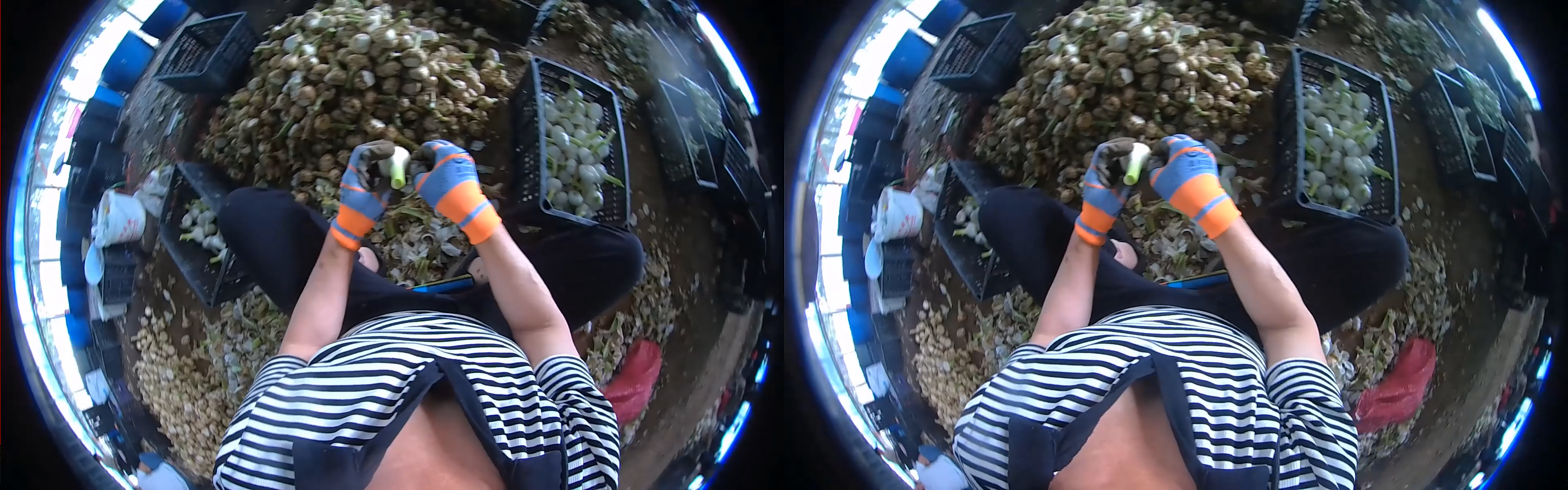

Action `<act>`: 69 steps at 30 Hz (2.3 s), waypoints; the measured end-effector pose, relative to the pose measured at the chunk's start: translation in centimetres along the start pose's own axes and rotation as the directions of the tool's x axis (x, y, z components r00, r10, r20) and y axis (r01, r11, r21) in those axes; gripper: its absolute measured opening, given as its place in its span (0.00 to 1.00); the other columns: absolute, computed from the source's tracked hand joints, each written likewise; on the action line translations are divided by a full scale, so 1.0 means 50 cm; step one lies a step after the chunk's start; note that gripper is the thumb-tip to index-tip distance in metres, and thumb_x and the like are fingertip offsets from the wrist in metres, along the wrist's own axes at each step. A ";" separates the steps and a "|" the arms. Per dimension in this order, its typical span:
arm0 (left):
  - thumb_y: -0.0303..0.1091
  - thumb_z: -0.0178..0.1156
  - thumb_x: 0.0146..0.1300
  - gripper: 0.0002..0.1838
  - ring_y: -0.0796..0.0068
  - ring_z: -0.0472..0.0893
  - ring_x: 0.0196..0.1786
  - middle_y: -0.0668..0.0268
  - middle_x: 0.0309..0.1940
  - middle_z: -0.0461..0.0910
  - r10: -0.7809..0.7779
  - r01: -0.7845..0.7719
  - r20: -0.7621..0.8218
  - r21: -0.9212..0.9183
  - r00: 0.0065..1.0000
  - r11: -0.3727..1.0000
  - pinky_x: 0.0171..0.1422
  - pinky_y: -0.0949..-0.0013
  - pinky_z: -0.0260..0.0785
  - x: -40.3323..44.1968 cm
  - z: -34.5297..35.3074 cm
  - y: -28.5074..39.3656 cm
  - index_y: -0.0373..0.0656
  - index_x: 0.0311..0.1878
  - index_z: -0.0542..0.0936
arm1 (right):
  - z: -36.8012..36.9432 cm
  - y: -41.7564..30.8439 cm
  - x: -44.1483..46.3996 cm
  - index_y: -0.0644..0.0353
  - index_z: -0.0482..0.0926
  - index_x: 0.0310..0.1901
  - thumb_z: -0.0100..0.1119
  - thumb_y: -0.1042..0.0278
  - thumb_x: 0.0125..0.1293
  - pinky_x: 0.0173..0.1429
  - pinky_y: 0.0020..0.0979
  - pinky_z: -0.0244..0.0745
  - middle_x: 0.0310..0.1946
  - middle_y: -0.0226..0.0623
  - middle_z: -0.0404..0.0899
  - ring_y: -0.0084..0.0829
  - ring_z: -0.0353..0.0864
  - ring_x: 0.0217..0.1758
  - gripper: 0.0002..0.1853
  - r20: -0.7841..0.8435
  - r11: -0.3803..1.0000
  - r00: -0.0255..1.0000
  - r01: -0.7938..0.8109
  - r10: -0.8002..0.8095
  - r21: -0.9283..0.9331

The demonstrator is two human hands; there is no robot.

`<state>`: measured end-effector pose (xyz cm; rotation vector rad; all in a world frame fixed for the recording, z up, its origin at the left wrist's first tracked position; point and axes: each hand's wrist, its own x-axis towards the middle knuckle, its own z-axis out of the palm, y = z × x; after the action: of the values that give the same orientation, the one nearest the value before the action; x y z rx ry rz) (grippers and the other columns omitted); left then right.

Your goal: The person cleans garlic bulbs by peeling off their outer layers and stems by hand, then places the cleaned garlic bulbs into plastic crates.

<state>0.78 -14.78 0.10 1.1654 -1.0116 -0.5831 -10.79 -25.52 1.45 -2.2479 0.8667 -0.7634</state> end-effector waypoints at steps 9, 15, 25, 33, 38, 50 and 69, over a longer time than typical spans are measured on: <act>0.23 0.60 0.57 0.15 0.68 0.79 0.41 0.59 0.40 0.78 -0.221 0.119 -0.260 -0.360 0.940 0.926 0.46 0.70 0.74 0.007 0.033 -0.004 0.36 0.49 0.72 | 0.016 0.010 -0.001 0.66 0.77 0.33 0.59 0.76 0.47 0.36 0.29 0.73 0.27 0.43 0.78 0.32 0.79 0.29 0.09 -0.017 0.972 1.000 -0.020 0.025 0.234; 0.38 0.53 0.63 0.19 0.63 0.71 0.56 0.57 0.53 0.72 -0.366 0.192 -0.099 -0.709 0.925 0.679 0.60 0.63 0.65 0.001 0.013 -0.002 0.36 0.53 0.71 | 0.041 0.137 0.019 0.64 0.78 0.39 0.58 0.72 0.46 0.44 0.29 0.73 0.35 0.43 0.79 0.35 0.79 0.38 0.15 -0.057 0.956 0.965 -0.245 0.257 0.160; 0.39 0.57 0.61 0.13 0.56 0.75 0.48 0.59 0.39 0.76 -0.610 -0.069 -0.266 -0.942 0.747 0.327 0.48 0.58 0.75 0.012 -0.115 0.005 0.42 0.45 0.74 | 0.144 0.282 -0.013 0.61 0.75 0.49 0.60 0.60 0.49 0.57 0.36 0.69 0.51 0.51 0.73 0.45 0.73 0.54 0.25 0.413 0.771 0.678 -0.383 0.608 -0.509; 0.54 0.59 0.54 0.35 0.52 0.71 0.58 0.46 0.56 0.68 -0.119 -0.554 -0.576 -0.814 0.809 0.172 0.60 0.54 0.68 -0.021 -0.369 0.161 0.36 0.58 0.67 | 0.396 0.325 0.155 0.65 0.65 0.58 0.53 0.68 0.49 0.65 0.37 0.60 0.55 0.54 0.69 0.48 0.65 0.61 0.31 0.359 0.951 0.884 -0.250 0.301 -0.181; 0.54 0.51 0.61 0.22 0.58 0.76 0.49 0.55 0.41 0.76 -0.366 -0.475 -0.777 -0.612 0.512 0.633 0.55 0.54 0.71 -0.013 -0.321 0.130 0.41 0.41 0.73 | 0.426 0.253 0.175 0.59 0.69 0.50 0.53 0.68 0.52 0.52 0.41 0.71 0.45 0.49 0.77 0.49 0.76 0.49 0.21 0.246 0.750 0.756 -0.441 0.607 -0.493; 0.38 0.57 0.62 0.30 0.69 0.74 0.54 0.66 0.59 0.67 -0.578 0.390 -0.104 -0.640 0.810 0.662 0.51 0.61 0.73 0.022 -0.133 -0.076 0.50 0.65 0.58 | 0.108 0.069 0.188 0.57 0.81 0.38 0.60 0.82 0.43 0.46 0.29 0.72 0.36 0.44 0.78 0.38 0.79 0.40 0.17 0.338 0.916 0.894 0.162 -0.294 0.367; 0.19 0.67 0.46 0.29 0.74 0.74 0.50 0.64 0.48 0.71 0.111 -0.160 -0.172 -0.310 0.979 0.937 0.54 0.70 0.71 0.028 -0.006 -0.019 0.41 0.52 0.66 | 0.006 -0.041 0.042 0.64 0.77 0.42 0.61 0.74 0.56 0.39 0.25 0.74 0.34 0.33 0.80 0.24 0.79 0.35 0.11 0.348 0.062 0.916 -0.366 0.201 0.929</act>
<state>1.81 -16.12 -0.34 0.8289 -0.8222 -0.5183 -8.51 -25.72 3.29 -0.7809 0.4098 -0.6549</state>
